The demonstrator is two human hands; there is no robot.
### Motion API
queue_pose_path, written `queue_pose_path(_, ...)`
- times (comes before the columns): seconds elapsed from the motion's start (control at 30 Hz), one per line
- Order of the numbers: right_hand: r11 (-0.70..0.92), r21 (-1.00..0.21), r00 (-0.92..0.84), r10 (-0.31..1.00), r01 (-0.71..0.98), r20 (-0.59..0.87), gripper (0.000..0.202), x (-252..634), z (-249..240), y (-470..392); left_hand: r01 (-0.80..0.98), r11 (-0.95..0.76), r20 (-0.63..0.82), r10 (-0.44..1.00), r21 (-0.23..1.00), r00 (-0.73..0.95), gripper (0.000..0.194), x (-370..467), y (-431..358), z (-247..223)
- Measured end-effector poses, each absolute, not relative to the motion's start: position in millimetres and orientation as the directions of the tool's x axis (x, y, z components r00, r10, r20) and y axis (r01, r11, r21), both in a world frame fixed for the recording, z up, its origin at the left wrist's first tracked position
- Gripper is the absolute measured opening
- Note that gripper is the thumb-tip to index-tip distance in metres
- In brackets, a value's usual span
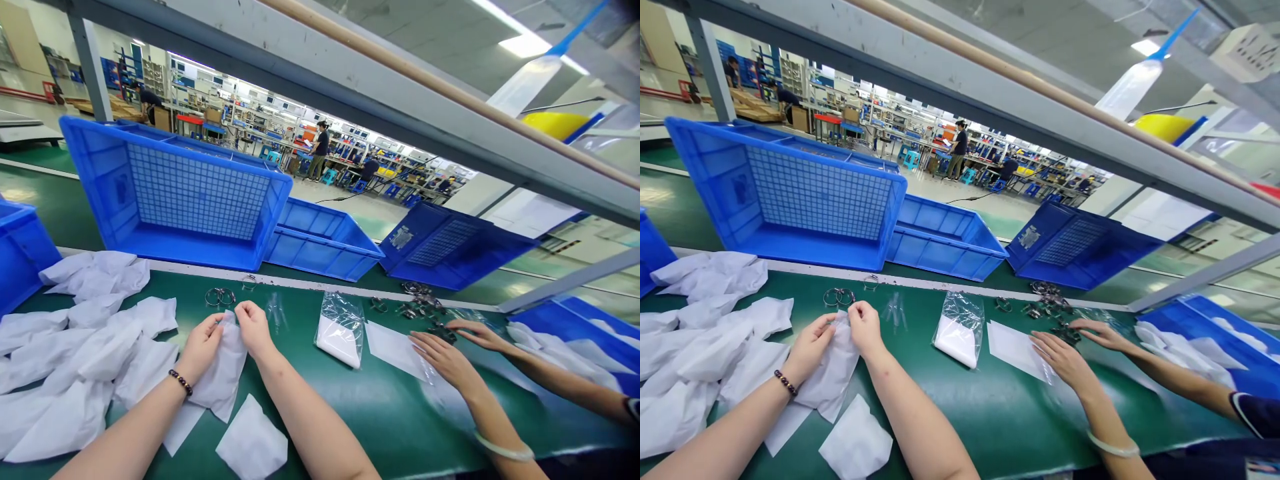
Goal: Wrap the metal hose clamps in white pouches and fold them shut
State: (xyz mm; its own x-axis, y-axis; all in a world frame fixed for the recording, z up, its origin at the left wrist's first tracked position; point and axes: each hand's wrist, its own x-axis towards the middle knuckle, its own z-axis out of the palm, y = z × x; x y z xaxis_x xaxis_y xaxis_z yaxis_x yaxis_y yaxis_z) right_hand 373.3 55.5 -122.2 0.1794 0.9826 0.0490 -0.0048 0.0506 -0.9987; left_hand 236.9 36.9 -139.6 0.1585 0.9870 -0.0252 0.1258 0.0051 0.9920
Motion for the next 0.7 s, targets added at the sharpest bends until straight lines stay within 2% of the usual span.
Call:
queue_pose_path(0.17, -0.074, -0.976, 0.240, 0.963, -0.203, -0.123, 0.017, 427, -130, 69, 0.041, 0.132, -0.136, 0.982, 0.990, 0.129, 0.044, 235, 41, -145)
queue_pose_path(0.3, -0.141, -0.954, 0.295, 0.930, -0.264, -0.219, 0.014, 479, -131, 67, 0.048, 0.156, -0.160, 0.984, 0.987, 0.080, 0.045, 234, 42, -147)
queue_pose_path(0.57, -0.305, -0.931, 0.348, 0.867, -0.198, -0.358, 0.012, 512, -141, 98, 0.079, 0.170, -0.175, 0.983, 0.982, 0.054, 0.042, 233, 43, -147)
queue_pose_path(0.7, -0.366, -0.922, 0.379, 0.841, -0.130, -0.387, 0.025, 509, -148, 121, 0.081, 0.165, -0.171, 0.982, 0.983, 0.073, 0.043, 233, 42, -145)
